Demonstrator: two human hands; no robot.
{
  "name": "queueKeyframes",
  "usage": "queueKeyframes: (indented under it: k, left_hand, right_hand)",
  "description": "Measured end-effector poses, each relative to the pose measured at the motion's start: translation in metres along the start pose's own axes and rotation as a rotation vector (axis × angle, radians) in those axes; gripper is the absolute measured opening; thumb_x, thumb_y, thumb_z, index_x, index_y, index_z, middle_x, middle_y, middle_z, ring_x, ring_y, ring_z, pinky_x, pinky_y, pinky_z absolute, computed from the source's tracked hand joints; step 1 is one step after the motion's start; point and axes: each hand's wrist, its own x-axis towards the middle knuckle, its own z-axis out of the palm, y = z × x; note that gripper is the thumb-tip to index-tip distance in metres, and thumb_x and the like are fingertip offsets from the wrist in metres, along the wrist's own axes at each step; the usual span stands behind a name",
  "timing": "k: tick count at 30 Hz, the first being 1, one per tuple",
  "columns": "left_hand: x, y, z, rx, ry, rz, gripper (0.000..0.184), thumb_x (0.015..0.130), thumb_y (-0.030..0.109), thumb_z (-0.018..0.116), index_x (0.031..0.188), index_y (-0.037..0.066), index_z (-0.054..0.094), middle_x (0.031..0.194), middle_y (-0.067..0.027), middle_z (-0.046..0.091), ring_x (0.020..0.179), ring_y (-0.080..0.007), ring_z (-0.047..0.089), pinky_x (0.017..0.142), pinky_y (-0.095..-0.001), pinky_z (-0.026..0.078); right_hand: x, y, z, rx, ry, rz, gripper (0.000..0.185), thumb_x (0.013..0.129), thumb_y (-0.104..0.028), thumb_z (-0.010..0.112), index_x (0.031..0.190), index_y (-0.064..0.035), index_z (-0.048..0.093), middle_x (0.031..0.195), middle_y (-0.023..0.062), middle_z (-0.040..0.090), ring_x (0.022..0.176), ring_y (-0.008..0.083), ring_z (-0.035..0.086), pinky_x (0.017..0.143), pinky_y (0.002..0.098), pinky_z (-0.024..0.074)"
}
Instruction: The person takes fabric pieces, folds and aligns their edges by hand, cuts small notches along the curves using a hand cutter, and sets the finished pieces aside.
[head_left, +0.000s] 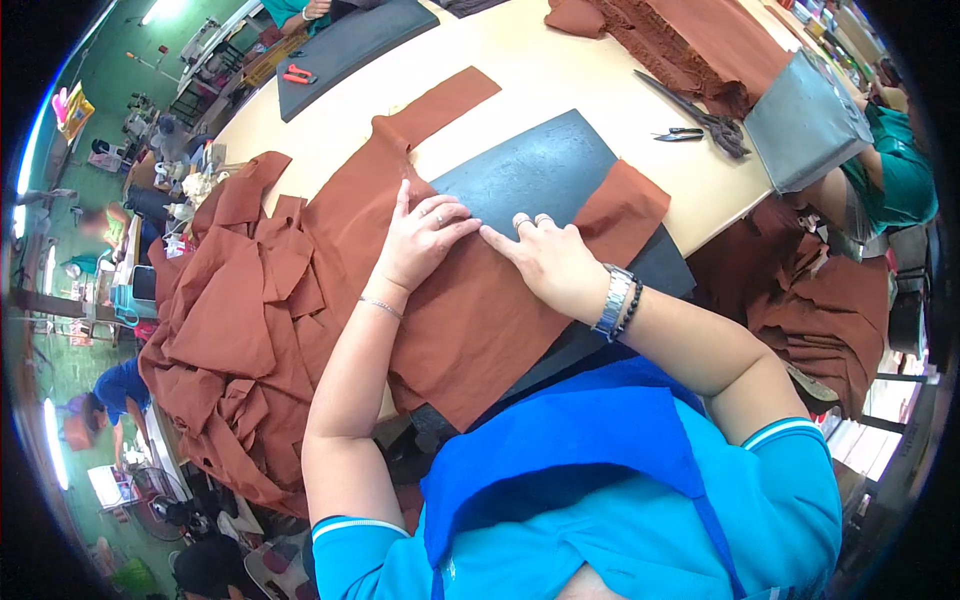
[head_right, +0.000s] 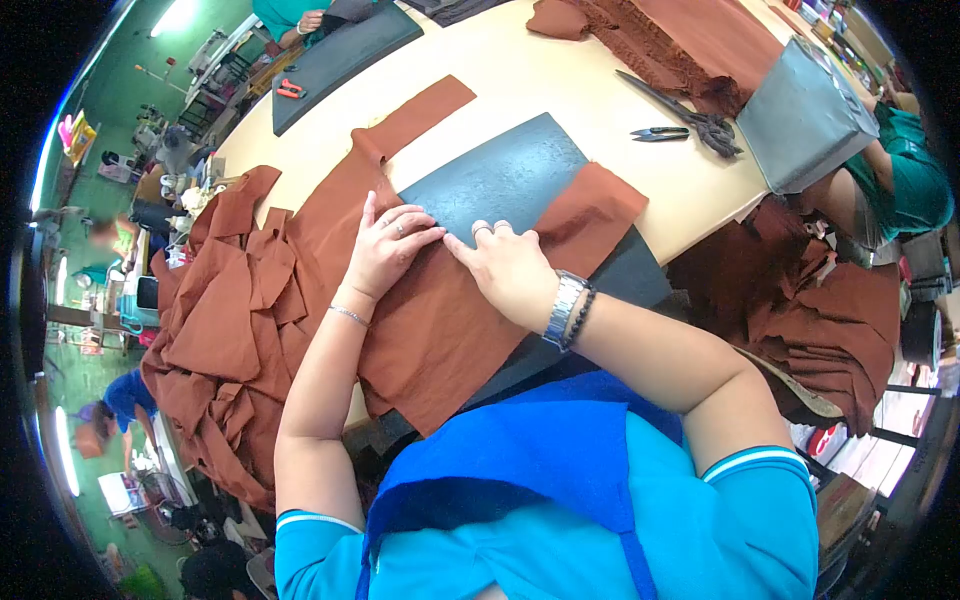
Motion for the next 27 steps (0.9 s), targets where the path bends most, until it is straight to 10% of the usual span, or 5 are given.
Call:
queueKeyframes:
  k: [10,17,22,27]
  left_hand:
    - [-0.008,-0.011,-0.009,-0.357,0.043,-0.414,0.030,0.093,0.013,0.063,0.123,0.017,0.062,0.134,-0.0086,0.056,0.126,-0.0305,0.054,0.114,-0.0605,0.031]
    - [-0.037,0.017,-0.042,-0.197,-0.407,-0.748,0.066,0.099,0.050,0.054,0.151,0.012,0.041,0.161,-0.0239,0.024,0.151,-0.0405,0.017,0.118,-0.0629,0.019]
    - [0.016,0.084,-0.103,-0.168,-0.680,-0.581,0.089,0.083,0.068,0.063,0.149,0.012,0.045,0.151,-0.0239,0.043,0.139,-0.0389,0.043,0.111,-0.0556,0.036]
    - [-0.005,0.076,-0.054,-0.308,-0.553,-0.215,0.103,0.077,0.074,0.064,0.156,0.014,0.034,0.164,-0.0195,0.020,0.152,-0.0394,0.015,0.120,-0.0630,0.014]
  right_hand:
    - [-0.062,0.020,-0.025,0.326,0.037,-0.014,0.018,0.087,-0.021,0.068,0.100,-0.0102,0.061,0.113,0.0091,0.057,0.101,0.0270,0.062,0.080,0.0429,0.0488]
    - [-0.032,0.083,-0.011,0.444,0.236,-0.027,0.008,0.083,-0.001,0.058,0.085,-0.0085,0.058,0.079,0.0119,0.061,0.077,0.0321,0.064,0.068,0.0418,0.0519]
    - [0.032,0.152,-0.027,0.137,0.593,0.099,0.022,0.089,-0.004,0.055,0.111,-0.0061,0.056,0.116,0.0215,0.060,0.103,0.0405,0.062,0.089,0.0473,0.0540]
    - [0.026,0.117,-0.018,0.333,0.376,-0.021,0.028,0.088,-0.017,0.069,0.113,-0.0074,0.062,0.111,0.0130,0.064,0.106,0.0334,0.063,0.090,0.0438,0.0529]
